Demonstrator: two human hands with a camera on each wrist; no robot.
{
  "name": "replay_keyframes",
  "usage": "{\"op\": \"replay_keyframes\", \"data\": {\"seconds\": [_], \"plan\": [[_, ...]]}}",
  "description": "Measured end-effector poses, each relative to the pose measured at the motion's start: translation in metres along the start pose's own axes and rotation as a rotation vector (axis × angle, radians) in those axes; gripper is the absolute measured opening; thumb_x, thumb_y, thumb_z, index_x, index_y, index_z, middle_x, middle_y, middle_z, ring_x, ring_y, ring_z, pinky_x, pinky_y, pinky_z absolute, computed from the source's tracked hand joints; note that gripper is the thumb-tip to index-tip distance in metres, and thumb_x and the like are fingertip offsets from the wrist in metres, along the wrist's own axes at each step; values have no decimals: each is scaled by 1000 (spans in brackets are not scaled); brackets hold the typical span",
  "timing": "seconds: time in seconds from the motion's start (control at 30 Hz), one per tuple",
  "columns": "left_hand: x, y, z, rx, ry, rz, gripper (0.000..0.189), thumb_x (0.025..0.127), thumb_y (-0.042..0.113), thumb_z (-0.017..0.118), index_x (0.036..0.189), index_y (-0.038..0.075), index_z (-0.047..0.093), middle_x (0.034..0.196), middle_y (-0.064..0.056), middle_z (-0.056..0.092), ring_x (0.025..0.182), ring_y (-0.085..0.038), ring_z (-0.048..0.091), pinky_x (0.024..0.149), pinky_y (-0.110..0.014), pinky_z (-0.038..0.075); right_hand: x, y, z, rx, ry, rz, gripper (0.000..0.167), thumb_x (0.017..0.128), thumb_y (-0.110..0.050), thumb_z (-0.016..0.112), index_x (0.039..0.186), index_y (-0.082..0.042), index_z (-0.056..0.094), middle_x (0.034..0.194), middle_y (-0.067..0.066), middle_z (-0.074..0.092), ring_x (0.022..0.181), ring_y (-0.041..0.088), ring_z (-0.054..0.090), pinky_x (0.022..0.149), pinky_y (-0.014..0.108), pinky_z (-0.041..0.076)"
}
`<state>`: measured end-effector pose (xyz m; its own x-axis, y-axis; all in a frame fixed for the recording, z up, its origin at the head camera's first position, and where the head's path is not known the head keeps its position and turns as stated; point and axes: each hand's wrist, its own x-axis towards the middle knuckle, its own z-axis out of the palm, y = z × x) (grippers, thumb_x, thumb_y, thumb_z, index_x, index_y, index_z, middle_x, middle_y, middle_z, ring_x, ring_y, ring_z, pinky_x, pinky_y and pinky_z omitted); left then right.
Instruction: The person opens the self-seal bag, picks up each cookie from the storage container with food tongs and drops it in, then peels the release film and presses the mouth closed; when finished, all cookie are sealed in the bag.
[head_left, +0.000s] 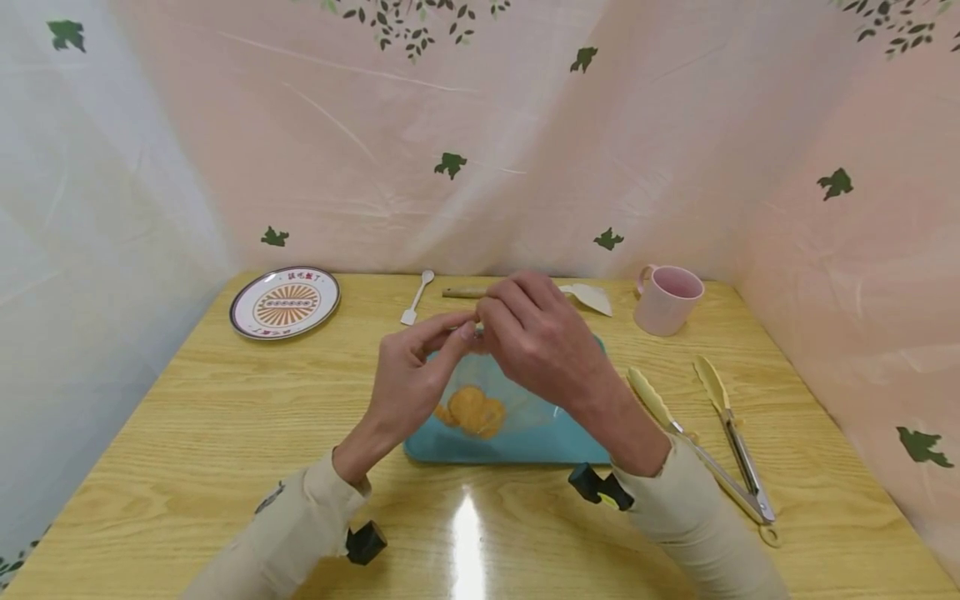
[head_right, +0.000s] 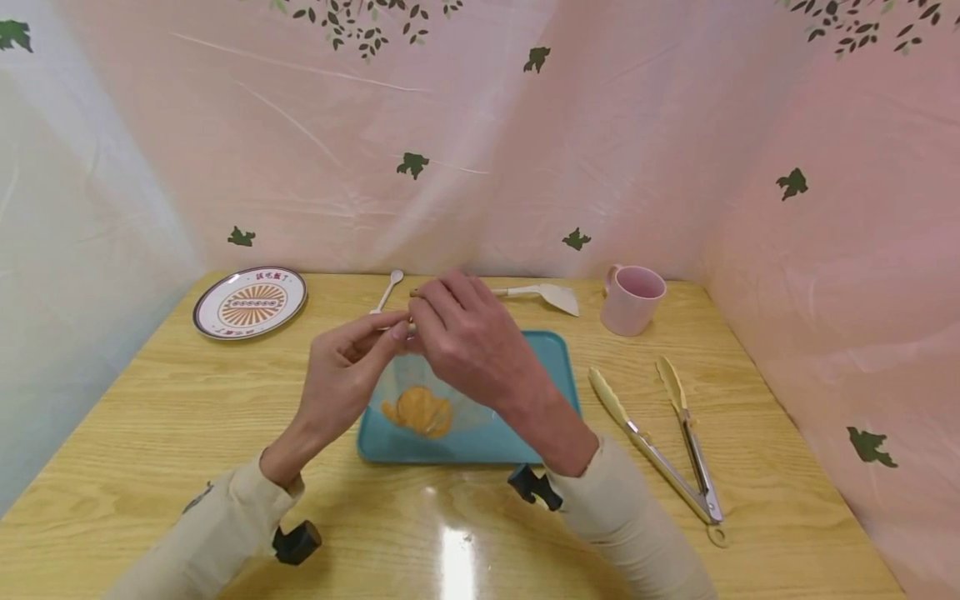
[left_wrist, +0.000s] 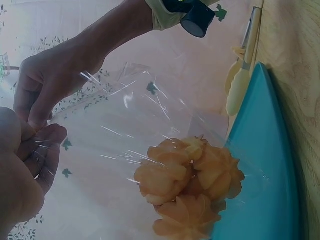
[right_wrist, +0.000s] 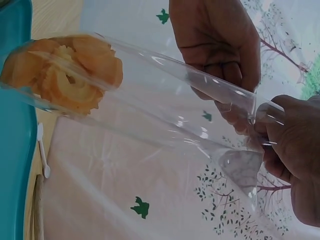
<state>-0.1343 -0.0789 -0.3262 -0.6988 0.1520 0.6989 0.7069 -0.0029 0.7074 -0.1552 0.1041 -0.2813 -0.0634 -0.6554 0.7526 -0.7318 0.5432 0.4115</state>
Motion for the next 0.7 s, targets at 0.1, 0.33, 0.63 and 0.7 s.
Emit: {"op": "replay_keyframes", "data": {"seconds": [0.1, 0.33, 0.63, 0.7], "plan": [[0, -1, 0, 12, 0, 7, 20, 98, -9, 64, 117, -10, 73, 99, -17, 77, 86, -25, 77, 84, -32, 61, 0, 0, 1, 1, 10, 2, 12, 97, -2, 67, 87, 2, 62, 86, 15, 63, 83, 33, 56, 73, 41, 50], [-2, 0, 1, 5, -23, 28, 22, 99, -9, 64, 120, -9, 71, 93, -14, 78, 85, -24, 77, 86, -36, 61, -1, 6, 0, 32, 55, 43, 8, 95, 4, 62, 87, 5, 63, 85, 17, 64, 80, 34, 58, 75, 44, 53], [0, 1, 3, -1, -7, 12, 17, 99, -7, 64, 114, -8, 72, 95, -12, 78, 90, -25, 77, 88, -35, 60, -4, 9, 2, 79, 99, 71, 10, 97, 5, 60, 88, 4, 64, 84, 17, 64, 80, 34, 59, 74, 45, 53], [0, 0, 3, 3, 2, 7, 14, 98, -7, 65, 110, -7, 73, 94, -12, 79, 90, -24, 77, 88, -34, 60, -4, 9, 2, 54, 105, 80, 11, 97, 4, 59, 87, 4, 63, 84, 17, 64, 79, 34, 59, 73, 45, 53]]}}
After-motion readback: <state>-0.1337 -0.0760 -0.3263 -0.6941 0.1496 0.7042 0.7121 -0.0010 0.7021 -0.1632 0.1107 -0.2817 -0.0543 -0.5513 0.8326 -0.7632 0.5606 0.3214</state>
